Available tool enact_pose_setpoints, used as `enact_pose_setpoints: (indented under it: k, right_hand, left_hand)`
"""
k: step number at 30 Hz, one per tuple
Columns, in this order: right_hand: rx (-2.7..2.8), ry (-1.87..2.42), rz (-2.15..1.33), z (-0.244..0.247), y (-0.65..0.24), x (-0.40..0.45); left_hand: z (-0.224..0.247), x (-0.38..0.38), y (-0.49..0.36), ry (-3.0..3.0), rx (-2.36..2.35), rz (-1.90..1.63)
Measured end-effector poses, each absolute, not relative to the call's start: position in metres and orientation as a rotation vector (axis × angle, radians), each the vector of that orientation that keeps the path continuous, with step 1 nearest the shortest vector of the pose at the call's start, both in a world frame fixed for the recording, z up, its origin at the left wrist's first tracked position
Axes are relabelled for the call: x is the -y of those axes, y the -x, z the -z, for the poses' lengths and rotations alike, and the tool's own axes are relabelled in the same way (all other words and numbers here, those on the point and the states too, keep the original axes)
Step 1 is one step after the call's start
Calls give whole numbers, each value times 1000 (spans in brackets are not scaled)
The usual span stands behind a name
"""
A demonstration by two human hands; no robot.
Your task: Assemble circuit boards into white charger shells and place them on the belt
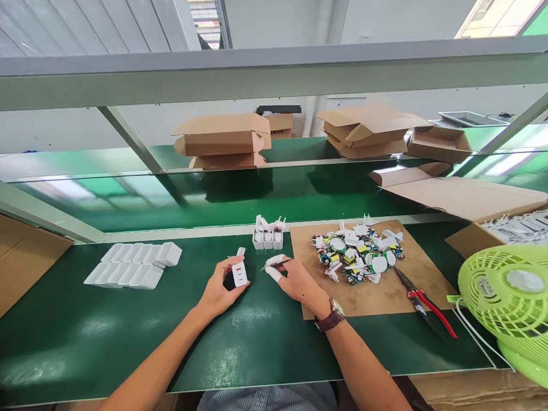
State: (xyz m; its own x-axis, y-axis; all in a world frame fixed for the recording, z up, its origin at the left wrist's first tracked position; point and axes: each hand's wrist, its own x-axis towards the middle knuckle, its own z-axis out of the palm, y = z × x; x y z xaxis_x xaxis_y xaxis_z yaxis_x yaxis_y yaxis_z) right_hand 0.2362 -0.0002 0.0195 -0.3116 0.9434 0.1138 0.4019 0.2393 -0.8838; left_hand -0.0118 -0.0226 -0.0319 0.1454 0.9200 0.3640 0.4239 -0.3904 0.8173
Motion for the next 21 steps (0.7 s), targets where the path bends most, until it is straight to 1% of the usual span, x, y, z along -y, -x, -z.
enact_pose_setpoints:
  k: [3, 6, 12, 21]
  right_hand:
    - [1641, 1153, -1061, -17, -221, 10]
    - [1559, 1075, -1057, -15, -207, 20]
    - [1556, 1020, -1000, -11, -193, 26]
    - [1636, 1131, -952, -10, -192, 24]
  left_hand:
    - [35, 24, 11, -1879, -1242, -1208]
    - [39, 25, 9, -1917, -1214, -1232]
    - [37, 22, 6, -2028, -1144, -1261]
    - [30, 22, 4, -2060, -1156, -1261]
